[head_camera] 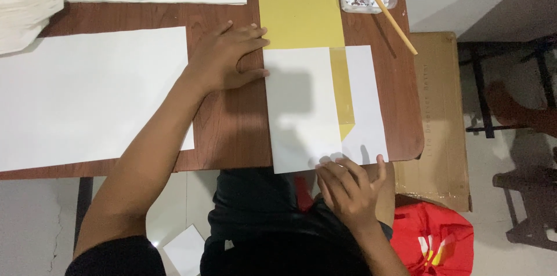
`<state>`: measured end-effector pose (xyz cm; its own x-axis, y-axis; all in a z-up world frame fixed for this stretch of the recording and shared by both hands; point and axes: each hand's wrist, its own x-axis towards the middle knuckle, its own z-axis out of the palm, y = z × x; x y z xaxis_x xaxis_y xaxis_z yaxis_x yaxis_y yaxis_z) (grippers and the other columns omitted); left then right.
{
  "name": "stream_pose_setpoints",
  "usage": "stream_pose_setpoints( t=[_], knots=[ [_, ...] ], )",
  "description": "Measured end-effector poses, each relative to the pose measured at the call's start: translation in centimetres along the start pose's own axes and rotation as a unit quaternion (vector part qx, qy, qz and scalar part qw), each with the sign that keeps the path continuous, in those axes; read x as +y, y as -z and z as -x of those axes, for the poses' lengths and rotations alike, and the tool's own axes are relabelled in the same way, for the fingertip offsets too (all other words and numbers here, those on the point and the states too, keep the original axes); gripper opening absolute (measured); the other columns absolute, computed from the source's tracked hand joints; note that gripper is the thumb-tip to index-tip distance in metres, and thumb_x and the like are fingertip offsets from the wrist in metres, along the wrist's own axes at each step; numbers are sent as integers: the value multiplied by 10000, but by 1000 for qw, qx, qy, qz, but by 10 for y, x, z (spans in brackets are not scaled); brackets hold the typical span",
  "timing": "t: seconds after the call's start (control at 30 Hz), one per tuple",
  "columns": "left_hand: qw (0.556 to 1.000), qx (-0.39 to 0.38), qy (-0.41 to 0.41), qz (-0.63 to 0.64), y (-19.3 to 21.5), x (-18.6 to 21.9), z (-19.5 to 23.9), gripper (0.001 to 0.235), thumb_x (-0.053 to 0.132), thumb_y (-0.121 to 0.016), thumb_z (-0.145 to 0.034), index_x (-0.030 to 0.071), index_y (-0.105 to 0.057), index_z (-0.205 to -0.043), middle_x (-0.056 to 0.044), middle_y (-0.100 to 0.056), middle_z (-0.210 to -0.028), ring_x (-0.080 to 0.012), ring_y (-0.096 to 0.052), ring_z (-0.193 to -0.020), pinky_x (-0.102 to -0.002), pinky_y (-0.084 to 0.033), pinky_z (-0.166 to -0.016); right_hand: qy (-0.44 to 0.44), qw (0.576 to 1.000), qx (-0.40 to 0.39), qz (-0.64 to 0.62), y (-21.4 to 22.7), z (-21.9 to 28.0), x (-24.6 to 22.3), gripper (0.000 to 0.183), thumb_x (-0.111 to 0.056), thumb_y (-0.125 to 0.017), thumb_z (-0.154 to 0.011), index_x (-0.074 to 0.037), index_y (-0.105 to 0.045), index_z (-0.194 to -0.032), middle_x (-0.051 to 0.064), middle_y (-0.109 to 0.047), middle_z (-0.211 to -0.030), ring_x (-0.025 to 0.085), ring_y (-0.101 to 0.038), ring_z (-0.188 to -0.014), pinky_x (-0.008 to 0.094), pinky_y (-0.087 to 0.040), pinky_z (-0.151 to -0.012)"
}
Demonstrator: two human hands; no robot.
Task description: The person applies white glue with a brush to the edges of a folded white paper piece, then presses the glued edges together. They repeat the process on a second white paper piece placed on a yellow backing sheet, applying glue and pressing the edges to adhere them.
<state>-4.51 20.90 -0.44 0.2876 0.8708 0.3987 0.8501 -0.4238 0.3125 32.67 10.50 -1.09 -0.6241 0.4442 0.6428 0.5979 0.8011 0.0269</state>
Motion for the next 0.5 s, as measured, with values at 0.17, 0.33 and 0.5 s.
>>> stream_pose_setpoints(
  t=[0.17, 0.33, 0.5],
  knots=[
    [1000, 2, -2, 14, -3, -3, 1, 546, 451, -790, -926, 86, -703, -1322, -125, -633, -1450, -264, -555, -1380, -572, -346, -1142, -3, 1000, -2, 1, -1, 4, 1, 215, -147, -895, -856, -217, -745, -993, -78, -716, -1042, 185, -687, -1015, 690, -231, -1133],
    [1000, -11, 10, 17, -1, -2, -1, 562, 460, -787, -917, 101, -694, -1339, -111, -623, -1461, -250, -538, -1391, -570, -337, -1156, -3, 1000, -3, -9, -2, 4, 1, 194, -159, -879, -869, -218, -738, -989, -82, -720, -1059, 176, -679, -1007, 702, -228, -1125],
    [998, -36, 25, 33, 1, -1, -2, 576, 454, -771, -921, 84, -675, -1350, -137, -602, -1476, -276, -523, -1399, -580, -301, -1168, -6, 1000, 4, -14, -5, 9, 1, 234, -155, -901, -859, -234, -743, -1012, -77, -727, -1085, 179, -679, -1001, 696, -217, -1137]
  ],
)
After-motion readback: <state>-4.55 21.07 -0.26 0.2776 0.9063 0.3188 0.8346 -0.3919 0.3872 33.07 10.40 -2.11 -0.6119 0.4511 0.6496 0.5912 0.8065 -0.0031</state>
